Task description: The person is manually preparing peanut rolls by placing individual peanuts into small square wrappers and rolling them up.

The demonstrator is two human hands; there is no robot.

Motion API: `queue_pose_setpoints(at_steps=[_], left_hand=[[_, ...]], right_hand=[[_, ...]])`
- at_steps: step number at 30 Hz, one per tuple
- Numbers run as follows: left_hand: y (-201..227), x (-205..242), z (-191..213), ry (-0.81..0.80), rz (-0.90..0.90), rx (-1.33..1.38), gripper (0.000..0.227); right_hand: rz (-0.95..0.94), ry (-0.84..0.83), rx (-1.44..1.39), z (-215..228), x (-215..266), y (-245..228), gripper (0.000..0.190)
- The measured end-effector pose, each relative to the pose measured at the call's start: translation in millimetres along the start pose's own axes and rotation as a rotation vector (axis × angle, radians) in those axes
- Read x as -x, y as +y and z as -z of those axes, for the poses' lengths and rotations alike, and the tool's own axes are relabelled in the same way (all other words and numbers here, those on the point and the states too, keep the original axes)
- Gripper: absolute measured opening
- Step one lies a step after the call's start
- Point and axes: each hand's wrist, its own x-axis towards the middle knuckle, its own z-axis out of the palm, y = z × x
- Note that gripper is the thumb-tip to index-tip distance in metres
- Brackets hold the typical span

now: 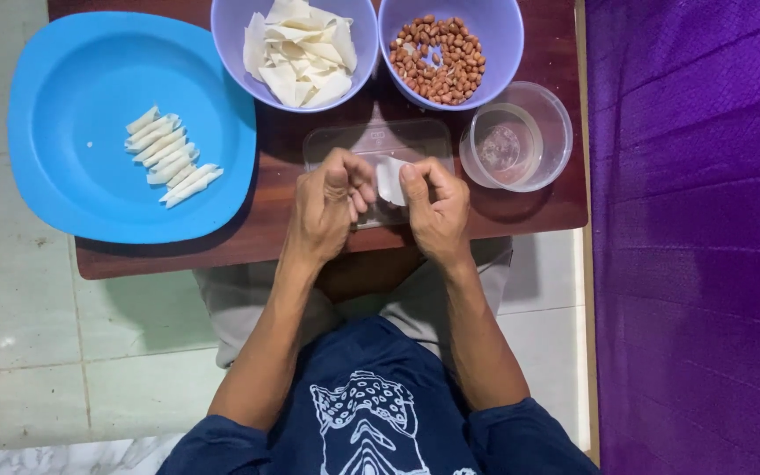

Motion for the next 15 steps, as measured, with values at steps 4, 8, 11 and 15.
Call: queue_pose_setpoints(at_steps=[4,8,11,15], left_hand=[[16.7,-3.5,-3.2,-0.022,-0.068,-0.096,0.074],[17.1,-4.4,-3.9,0.002,-0.117,-0.184,0.043],[11.6,-3.4,-5.5,0.055,-0.146,-0.222,0.045],[15.1,-3.9,-7.2,0.090,-0.141,-0.191,0.056]], right_hand=[[-0.008,-0.024,0.001,1.0,1.7,-3.4,0.029],[-0.028,-0.057,-0.018,0.9,1.0,-8.7,0.026],[-0.039,-0.061,-0.009,0.2,-0.7,-9.8,0.023],[-0.092,-0.046,-0.063,0.6,1.4,-0.4,0.016]])
